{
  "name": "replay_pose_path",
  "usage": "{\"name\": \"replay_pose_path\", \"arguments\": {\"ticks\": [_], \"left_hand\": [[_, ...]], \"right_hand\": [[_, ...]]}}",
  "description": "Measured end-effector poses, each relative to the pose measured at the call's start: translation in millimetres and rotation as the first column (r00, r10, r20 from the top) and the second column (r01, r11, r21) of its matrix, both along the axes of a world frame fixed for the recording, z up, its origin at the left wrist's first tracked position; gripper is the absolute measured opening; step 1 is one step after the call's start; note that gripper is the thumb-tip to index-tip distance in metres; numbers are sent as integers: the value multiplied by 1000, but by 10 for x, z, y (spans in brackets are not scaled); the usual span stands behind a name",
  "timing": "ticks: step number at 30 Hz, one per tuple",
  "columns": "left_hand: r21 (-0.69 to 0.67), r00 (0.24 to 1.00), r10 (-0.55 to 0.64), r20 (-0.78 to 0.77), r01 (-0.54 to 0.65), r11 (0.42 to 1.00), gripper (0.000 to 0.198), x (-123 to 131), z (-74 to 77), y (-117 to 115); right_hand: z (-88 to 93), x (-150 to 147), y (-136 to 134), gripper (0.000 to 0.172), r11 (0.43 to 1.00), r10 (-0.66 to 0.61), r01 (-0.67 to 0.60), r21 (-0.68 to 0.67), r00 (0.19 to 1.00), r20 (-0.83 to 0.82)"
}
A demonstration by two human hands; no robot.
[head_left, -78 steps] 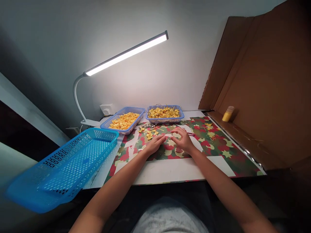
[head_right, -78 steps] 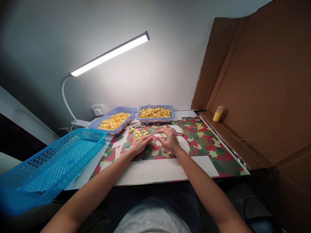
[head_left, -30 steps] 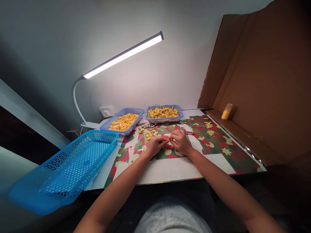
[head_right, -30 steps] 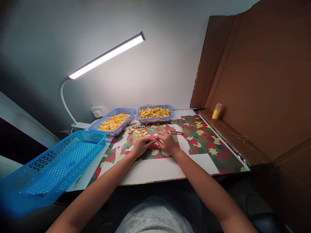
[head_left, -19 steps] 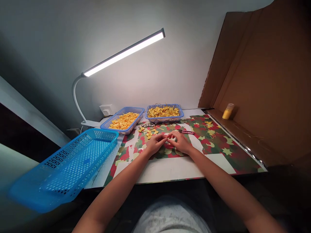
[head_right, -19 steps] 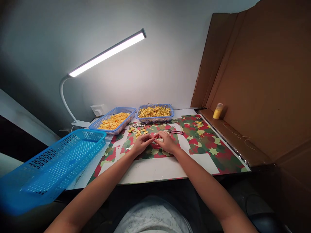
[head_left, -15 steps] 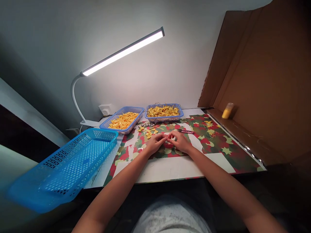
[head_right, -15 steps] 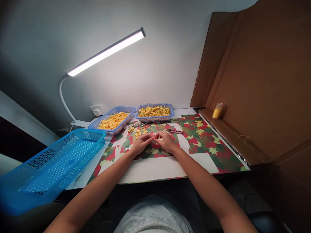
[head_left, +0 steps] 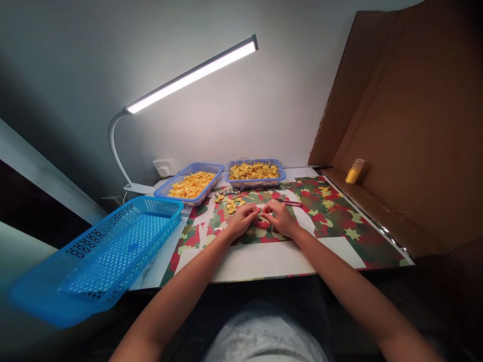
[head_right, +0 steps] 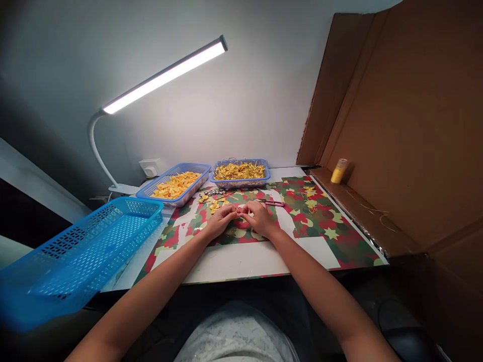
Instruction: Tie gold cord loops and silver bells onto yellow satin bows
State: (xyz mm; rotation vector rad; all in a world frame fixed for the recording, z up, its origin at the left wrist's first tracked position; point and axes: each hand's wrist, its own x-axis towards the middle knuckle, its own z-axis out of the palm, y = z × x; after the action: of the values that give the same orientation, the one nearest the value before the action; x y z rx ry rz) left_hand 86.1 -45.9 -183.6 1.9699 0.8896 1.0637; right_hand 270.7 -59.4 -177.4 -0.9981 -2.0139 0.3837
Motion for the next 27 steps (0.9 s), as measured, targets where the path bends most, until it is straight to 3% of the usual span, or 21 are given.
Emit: {"name": "replay_pose_path", "arguments": {"ticks": [14,27], "left_hand": [[40,998,-8,-62,10,999,27,20,-1,-2],[-24,993,-98,-66,96,995,26,28,52,-29]], "right_hand": [[61,-1,-73,21,999,6,-8,36,998,64],[31,-44,-51,24,995,81,-81,-63,997,-5]]}}
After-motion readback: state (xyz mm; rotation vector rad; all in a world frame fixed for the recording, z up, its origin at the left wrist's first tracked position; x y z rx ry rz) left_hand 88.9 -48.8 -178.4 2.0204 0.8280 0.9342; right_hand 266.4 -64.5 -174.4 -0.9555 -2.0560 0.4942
